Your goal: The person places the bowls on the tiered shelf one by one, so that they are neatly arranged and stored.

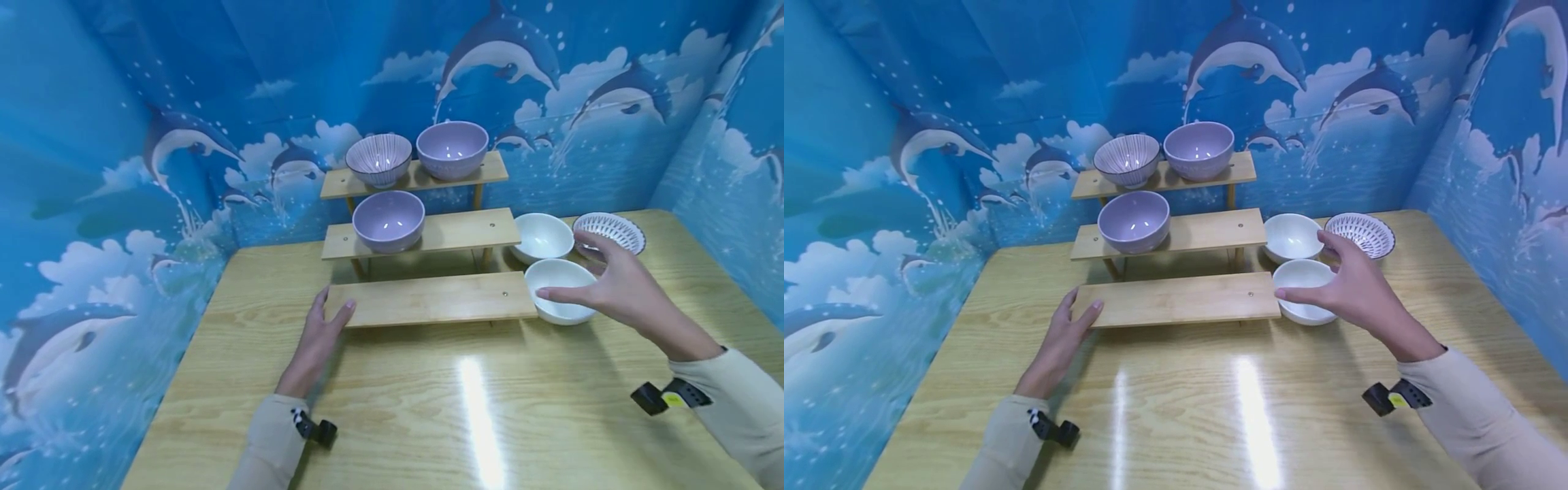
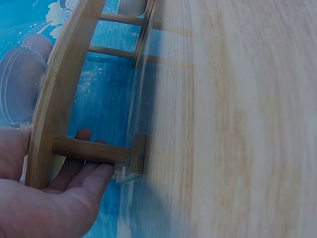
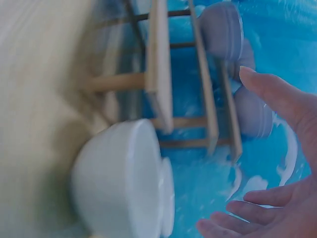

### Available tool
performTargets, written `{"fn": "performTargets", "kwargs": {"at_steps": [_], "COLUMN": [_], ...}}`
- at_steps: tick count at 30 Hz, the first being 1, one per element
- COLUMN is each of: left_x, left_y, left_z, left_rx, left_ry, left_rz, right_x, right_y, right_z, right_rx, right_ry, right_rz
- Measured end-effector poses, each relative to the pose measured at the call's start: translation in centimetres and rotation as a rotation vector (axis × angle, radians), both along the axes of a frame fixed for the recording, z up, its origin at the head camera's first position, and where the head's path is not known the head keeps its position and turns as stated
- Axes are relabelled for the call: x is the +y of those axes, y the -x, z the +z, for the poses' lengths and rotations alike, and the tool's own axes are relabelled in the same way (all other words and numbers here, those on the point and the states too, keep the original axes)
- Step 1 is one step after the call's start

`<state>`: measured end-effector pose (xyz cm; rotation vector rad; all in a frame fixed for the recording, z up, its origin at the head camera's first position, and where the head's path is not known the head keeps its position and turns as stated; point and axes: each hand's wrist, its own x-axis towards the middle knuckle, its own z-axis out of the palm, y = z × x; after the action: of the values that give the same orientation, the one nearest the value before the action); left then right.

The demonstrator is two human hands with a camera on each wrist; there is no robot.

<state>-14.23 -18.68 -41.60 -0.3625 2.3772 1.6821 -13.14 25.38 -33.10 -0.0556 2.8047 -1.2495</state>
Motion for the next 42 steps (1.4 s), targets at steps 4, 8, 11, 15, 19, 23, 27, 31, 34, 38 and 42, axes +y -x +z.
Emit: {"fn": "performTargets", "kwargs": {"at_steps": [4,8,11,15,19,23,27,31,34,38,42], "left_x": [0.0,0.0,0.1,0.1,0.1,0.1,0.1,0.1,0.1,0.2,0.1], "left_y": [0.0,0.0,0.0,0.0,0.0,0.0,-0.1,-0.1,-0.1,-0.1,0.0], "left_z": [0.0,0.0,0.0,0.0,0.0,0.0,0.0,0.0,0.0,0.1,0.0], "left_rx": [-0.004,-0.004,-0.008,-0.012,-0.017,-0.020,-0.012,-0.010,-0.013,-0.015,-0.020], "left_ry": [0.003,0.002,0.000,-0.003,0.000,0.013,0.015,0.012,0.014,0.021,0.025], "left_rz": [0.003,0.007,0.009,0.014,0.019,0.019,0.014,0.008,0.007,0.011,0.016], "right_x": [1.4,2.4,3.0,3.2,3.1,2.8,2.5,2.3,2.1,2.0,1.8], "right_y": [-0.7,-1.4,-1.7,-1.8,-1.6,-1.2,-1.1,-1.0,-0.8,-0.5,-0.4], "right_z": [-1.6,-3.0,-4.1,-5.3,-6.1,-6.7,-7.0,-7.5,-7.8,-8.0,-8.1], "right_rx": [0.017,0.034,0.025,0.005,0.006,-0.010,0.019,0.065,0.074,0.051,0.012], "right_ry": [-0.006,0.017,0.022,0.039,0.055,0.061,0.061,0.055,0.057,0.061,0.050], "right_rz": [-0.009,-0.018,-0.031,-0.041,-0.053,-0.063,-0.066,-0.071,-0.079,-0.097,-0.128]}}
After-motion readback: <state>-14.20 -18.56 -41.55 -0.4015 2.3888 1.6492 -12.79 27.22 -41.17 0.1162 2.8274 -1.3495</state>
